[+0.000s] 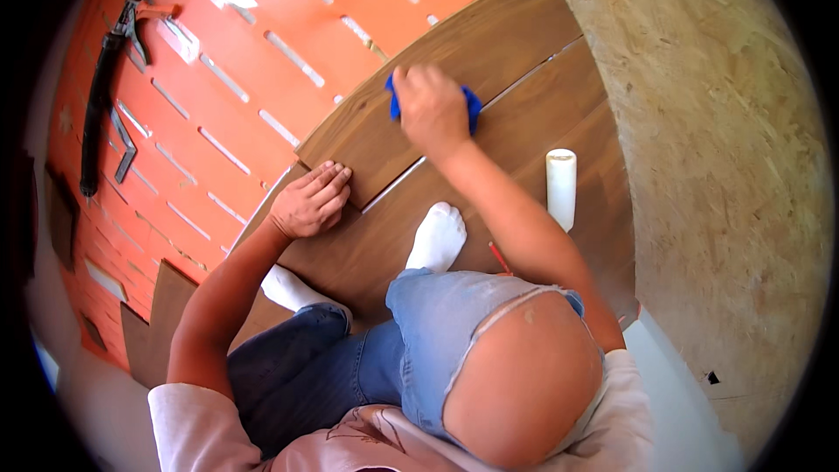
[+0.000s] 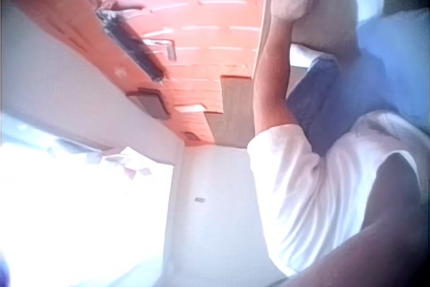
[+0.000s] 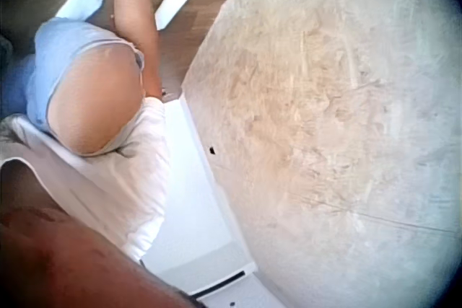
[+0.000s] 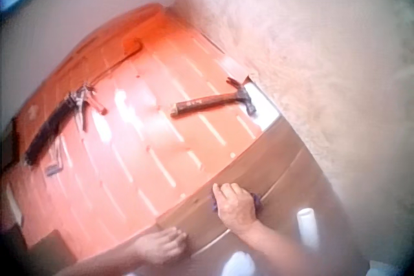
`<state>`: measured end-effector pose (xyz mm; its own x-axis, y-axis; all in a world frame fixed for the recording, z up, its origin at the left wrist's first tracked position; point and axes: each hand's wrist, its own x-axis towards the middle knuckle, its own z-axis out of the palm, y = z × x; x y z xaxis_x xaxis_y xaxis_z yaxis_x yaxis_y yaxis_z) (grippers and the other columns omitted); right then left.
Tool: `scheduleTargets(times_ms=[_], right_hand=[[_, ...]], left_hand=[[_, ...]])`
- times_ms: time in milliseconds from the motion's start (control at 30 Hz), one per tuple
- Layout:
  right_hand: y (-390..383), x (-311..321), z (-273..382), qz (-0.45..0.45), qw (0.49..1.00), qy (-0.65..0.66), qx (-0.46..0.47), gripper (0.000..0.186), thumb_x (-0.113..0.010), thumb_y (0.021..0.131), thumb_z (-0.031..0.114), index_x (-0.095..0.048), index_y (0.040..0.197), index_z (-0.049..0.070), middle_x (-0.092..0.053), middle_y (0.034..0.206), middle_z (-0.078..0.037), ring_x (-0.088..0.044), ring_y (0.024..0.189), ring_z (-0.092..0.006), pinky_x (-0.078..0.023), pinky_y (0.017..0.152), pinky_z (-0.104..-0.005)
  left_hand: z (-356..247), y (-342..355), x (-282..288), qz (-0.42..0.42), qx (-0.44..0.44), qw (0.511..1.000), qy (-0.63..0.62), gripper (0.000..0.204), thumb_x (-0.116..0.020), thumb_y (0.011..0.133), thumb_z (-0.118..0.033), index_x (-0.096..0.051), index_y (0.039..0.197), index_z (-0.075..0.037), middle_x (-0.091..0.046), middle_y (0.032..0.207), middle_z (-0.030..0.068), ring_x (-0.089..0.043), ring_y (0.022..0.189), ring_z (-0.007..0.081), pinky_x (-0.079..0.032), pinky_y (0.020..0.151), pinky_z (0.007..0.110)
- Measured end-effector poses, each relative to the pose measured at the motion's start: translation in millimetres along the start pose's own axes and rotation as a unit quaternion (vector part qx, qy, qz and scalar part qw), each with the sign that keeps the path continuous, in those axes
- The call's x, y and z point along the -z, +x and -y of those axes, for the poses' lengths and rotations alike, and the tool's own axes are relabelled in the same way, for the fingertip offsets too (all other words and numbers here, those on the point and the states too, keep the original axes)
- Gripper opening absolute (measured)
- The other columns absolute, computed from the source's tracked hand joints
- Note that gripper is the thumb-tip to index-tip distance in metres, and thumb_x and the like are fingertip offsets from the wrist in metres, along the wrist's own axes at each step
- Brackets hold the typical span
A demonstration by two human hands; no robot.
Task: The person applies adhesive to wood floor planks and fits them into place on an orange underlayment, using a hammer to secure them.
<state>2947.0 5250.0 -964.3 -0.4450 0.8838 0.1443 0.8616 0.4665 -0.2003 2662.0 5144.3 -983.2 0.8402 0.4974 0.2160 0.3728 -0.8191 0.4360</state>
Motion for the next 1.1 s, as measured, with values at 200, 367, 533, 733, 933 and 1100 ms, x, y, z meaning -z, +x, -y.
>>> scheduleTargets(times_ms=[200, 367, 533, 733, 933, 1100], right_hand=[[-62, 17, 54, 0.119, 0.983, 0.093, 0.103, 0.034, -0.062, 0.087, 0.014, -0.070, 0.115, -0.002, -0.065, 0.094, -0.009, -0.062, 0.090, -0.0254, -0.052, 0.072, -0.0369], [-81, 64, 11, 0.127, 0.983, 0.131, -0.028, 0.026, -0.072, 0.088, 0.015, -0.072, 0.111, 0.004, -0.068, 0.099, -0.012, -0.066, 0.096, -0.0305, -0.055, 0.080, -0.0419], [-137, 118, -53, 0.257, 0.952, 0.155, -0.060, 0.032, -0.071, 0.096, 0.034, -0.073, 0.108, 0.005, -0.069, 0.097, -0.013, -0.067, 0.098, -0.0344, -0.054, 0.088, -0.0469], [13, 77, -171, 0.027, 0.999, 0.028, 0.004, 0.012, -0.071, 0.093, 0.015, -0.071, 0.099, 0.005, -0.069, 0.098, -0.015, -0.064, 0.095, -0.0359, -0.053, 0.084, -0.0462], [99, 8, -252, -0.039, 0.992, -0.023, 0.120, 0.013, -0.068, 0.096, 0.018, -0.067, 0.097, 0.005, -0.068, 0.099, -0.014, -0.063, 0.095, -0.0368, -0.051, 0.084, -0.0464], [92, -10, -239, -0.070, 0.994, -0.009, 0.089, 0.017, -0.068, 0.098, 0.021, -0.066, 0.093, 0.005, -0.068, 0.096, -0.013, -0.063, 0.092, -0.0351, -0.050, 0.083, -0.0456]], left_hand=[[6, 7, -2, -0.013, -0.015, 1.000, 0.002, 0.044, -0.073, 0.078, -0.025, -0.064, 0.114, -0.001, -0.065, 0.134, 0.0186, -0.064, 0.125, 0.0327, -0.049, 0.116, 0.043], [4, 2, 1, -0.010, -0.014, 1.000, -0.008, 0.043, -0.073, 0.078, -0.024, -0.065, 0.113, -0.001, -0.065, 0.133, 0.0188, -0.064, 0.125, 0.0325, -0.049, 0.115, 0.043], [4, 7, 4, -0.011, -0.015, 1.000, 0.011, 0.036, -0.071, 0.082, -0.023, -0.065, 0.111, -0.001, -0.067, 0.130, 0.0180, -0.065, 0.123, 0.0311, -0.050, 0.115, 0.043], [-2, 7, 0, 0.000, 0.054, 0.999, 0.002, 0.037, -0.064, 0.086, -0.017, -0.065, 0.119, 0.000, -0.066, 0.132, 0.0177, -0.063, 0.124, 0.0324, -0.049, 0.112, 0.045], [-16, 108, -28, -0.142, 0.384, 0.910, 0.062, 0.050, -0.070, 0.092, -0.017, -0.059, 0.138, -0.001, -0.058, 0.136, 0.0182, -0.057, 0.125, 0.0360, -0.045, 0.106, 0.050], [-7, 145, -53, -0.251, 0.544, 0.798, 0.066, 0.041, -0.071, 0.092, -0.016, -0.061, 0.129, -0.002, -0.057, 0.125, 0.0166, -0.055, 0.115, 0.0360, -0.044, 0.101, 0.049]])
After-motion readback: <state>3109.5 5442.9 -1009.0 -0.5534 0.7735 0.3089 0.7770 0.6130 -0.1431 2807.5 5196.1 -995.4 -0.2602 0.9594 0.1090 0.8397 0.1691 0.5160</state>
